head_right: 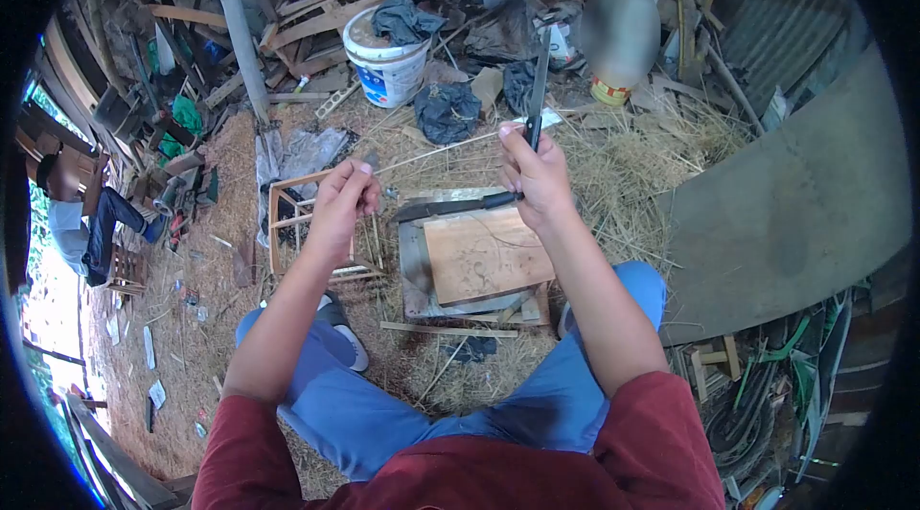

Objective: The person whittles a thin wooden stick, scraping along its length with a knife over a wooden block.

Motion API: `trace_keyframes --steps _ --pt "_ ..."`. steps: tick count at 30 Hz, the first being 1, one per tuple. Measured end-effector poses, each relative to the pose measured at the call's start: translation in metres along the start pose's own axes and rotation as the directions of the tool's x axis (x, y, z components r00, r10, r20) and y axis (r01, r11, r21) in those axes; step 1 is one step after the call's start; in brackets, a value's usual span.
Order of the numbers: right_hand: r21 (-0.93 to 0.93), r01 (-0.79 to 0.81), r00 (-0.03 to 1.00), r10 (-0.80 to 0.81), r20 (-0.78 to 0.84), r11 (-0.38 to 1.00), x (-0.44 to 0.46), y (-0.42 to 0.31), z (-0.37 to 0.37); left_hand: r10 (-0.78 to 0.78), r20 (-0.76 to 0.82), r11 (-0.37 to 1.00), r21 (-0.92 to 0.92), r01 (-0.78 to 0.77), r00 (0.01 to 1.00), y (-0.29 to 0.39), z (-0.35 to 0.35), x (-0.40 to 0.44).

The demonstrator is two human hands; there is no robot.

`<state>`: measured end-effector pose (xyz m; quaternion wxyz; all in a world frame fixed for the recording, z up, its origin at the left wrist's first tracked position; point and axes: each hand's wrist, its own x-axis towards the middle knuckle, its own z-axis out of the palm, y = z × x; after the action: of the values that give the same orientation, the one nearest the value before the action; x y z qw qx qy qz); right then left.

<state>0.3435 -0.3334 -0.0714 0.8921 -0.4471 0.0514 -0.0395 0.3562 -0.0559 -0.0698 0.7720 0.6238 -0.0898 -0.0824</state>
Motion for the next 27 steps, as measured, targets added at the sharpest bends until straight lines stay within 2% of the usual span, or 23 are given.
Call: trace_keyframes --steps 2,3,5,7,9,11,13,15,17,18,23,25,27 --pt "-0.066 0.057 0.998 -0.057 0.001 0.996 0.002 -0.005 -0.003 -0.011 0.072 0.985 0.173 -0.001 0.997 -0.003 -0.006 0.002" --pt "-0.071 0.055 0.998 -0.056 0.000 0.996 0.002 -0.007 -0.003 -0.012 0.071 0.986 0.168 0.000 0.997 -0.001 -0.006 0.001" --pt "-0.085 0.072 0.997 -0.070 0.019 0.994 0.001 -0.011 -0.003 -0.087 0.236 0.967 0.254 0.025 0.968 0.002 -0.006 -0.003" --pt "-0.086 0.065 0.997 -0.062 0.042 0.994 0.000 -0.011 -0.003 -0.112 0.263 0.967 0.250 0.045 0.958 0.004 -0.002 -0.009" --pt "-0.087 0.060 0.997 -0.055 0.062 0.994 -0.001 -0.012 -0.004 -0.148 0.366 0.954 0.297 0.035 0.919 0.003 -0.001 -0.011" --pt "-0.094 0.060 0.993 -0.050 0.103 0.994 -0.001 -0.012 -0.005 -0.149 0.421 0.934 0.357 -0.012 0.895 0.004 -0.005 -0.011" --pt "-0.103 0.049 0.993 -0.038 0.111 0.993 -0.001 -0.014 -0.004 -0.213 0.505 0.826 0.551 -0.123 0.836 0.010 -0.004 -0.012" --pt "-0.105 0.038 0.993 -0.026 0.113 0.994 -0.004 -0.010 -0.006 -0.240 0.539 0.816 0.563 -0.133 0.807 0.008 -0.003 -0.014" --pt "-0.125 0.040 0.986 -0.019 0.165 0.991 0.000 -0.010 -0.004 -0.266 0.487 0.921 0.382 0.070 0.832 0.009 0.003 -0.015" --pt "-0.133 0.033 0.986 -0.010 0.169 0.991 -0.003 -0.011 0.001 -0.279 0.512 0.931 0.350 0.099 0.812 0.012 0.004 -0.015" --pt "-0.163 -0.018 0.977 0.051 0.206 0.987 -0.003 -0.004 0.008 -0.292 0.540 0.913 0.404 0.062 0.789 0.002 0.012 -0.014" --pt "-0.219 -0.053 0.963 0.108 0.246 0.974 -0.003 -0.002 0.010 -0.261 0.476 0.925 0.372 0.077 0.840 -0.003 0.016 -0.015" --pt "-0.218 -0.070 0.962 0.123 0.243 0.973 -0.002 0.001 0.012 -0.276 0.463 0.923 0.374 0.096 0.842 -0.005 0.018 -0.016"
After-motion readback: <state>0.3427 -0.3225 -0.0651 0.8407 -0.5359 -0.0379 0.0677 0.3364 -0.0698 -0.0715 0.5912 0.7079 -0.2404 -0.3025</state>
